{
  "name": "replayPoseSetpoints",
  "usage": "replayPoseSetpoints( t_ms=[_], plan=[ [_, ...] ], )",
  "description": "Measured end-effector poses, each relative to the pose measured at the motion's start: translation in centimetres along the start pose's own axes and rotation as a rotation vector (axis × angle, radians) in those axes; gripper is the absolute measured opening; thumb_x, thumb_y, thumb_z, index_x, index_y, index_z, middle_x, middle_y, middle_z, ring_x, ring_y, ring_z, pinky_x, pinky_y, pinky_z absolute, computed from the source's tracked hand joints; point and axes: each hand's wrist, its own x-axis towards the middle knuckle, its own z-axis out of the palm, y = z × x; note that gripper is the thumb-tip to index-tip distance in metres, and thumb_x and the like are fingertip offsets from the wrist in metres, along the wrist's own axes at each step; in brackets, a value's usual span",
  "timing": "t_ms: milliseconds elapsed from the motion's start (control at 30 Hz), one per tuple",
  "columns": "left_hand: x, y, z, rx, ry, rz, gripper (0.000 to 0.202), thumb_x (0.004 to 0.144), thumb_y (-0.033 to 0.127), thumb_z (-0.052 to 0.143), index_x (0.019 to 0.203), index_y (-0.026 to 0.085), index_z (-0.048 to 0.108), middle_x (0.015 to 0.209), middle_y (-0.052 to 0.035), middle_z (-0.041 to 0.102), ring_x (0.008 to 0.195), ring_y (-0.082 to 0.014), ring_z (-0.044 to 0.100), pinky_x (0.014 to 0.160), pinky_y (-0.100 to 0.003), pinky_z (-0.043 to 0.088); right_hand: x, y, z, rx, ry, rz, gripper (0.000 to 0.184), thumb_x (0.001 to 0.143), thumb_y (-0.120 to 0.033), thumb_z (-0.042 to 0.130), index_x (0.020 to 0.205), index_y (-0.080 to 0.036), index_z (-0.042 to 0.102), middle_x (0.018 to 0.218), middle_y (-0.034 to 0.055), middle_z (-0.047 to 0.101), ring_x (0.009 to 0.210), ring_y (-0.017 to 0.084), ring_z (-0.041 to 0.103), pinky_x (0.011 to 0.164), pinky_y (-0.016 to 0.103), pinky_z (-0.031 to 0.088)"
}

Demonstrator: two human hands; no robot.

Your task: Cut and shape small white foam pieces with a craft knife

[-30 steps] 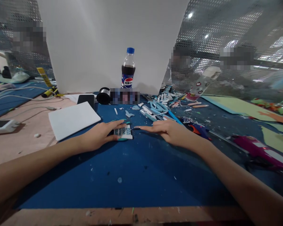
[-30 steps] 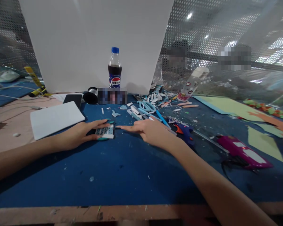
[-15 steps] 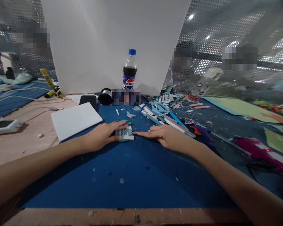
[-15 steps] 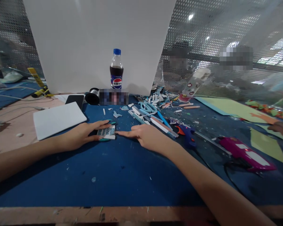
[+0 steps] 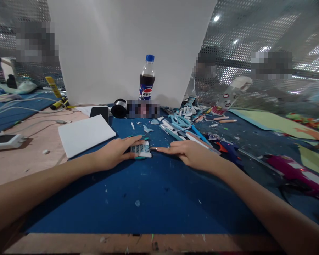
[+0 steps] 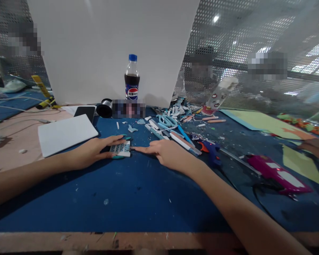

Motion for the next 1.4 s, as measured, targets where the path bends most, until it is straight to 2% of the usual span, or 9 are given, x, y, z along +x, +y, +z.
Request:
replayPoseSetpoints(
  t_ms=[367, 700, 967, 1400],
  plan=[
    [0.0, 0.0, 0.0, 0.009, 0.004, 0.000, 0.057, 0.088, 0.027, 0.048, 0.138, 0.023, 0.021, 0.136, -0.0064, 0.041, 0.103, -0.0239, 0.056, 0.086, -0.036, 0.043, 0.0, -0.3, -0.1, -0.039, -0.005, 0.012, 0.064, 0.081, -0.001, 0.031, 0.134, -0.035, 0.033, 0.071, 0.0016, 0.050, 0.058, 0.011, 0.041, 0.053, 0.022, 0.029],
    [0.0, -0.2, 0.1, 0.020, 0.020, 0.018, 0.057, 0.088, 0.028, 0.048, 0.138, 0.025, 0.022, 0.137, -0.0055, 0.040, 0.106, -0.0251, 0.054, 0.087, -0.035, 0.042, 0.0, -1.0, 0.2, -0.140, 0.008, 0.022, 0.066, 0.080, -0.001, 0.030, 0.136, -0.035, 0.029, 0.071, 0.0019, 0.050, 0.052, 0.010, 0.035, 0.047, 0.022, 0.021],
    [0.0, -0.1, 0.1, 0.035, 0.019, 0.010, 0.056, 0.087, 0.026, 0.048, 0.137, 0.023, 0.023, 0.136, -0.0068, 0.042, 0.102, -0.0250, 0.056, 0.083, -0.034, 0.044, 0.2, -1.4, -0.1, -0.330, 0.059, 0.037, 0.077, 0.068, 0.004, 0.033, 0.133, -0.037, 0.036, 0.072, 0.0000, 0.050, 0.043, 0.007, 0.022, 0.046, 0.024, 0.016],
    [0.0, 0.2, 0.1, 0.021, 0.017, 0.009, 0.054, 0.088, 0.026, 0.046, 0.137, 0.022, 0.023, 0.134, -0.0040, 0.044, 0.110, -0.0246, 0.052, 0.086, -0.032, 0.043, 0.5, -2.1, -0.2, -0.442, -0.035, 0.054, 0.077, 0.071, 0.003, 0.037, 0.136, -0.039, 0.028, 0.077, 0.0019, 0.053, 0.043, 0.007, 0.024, 0.041, 0.023, 0.014]
  ],
)
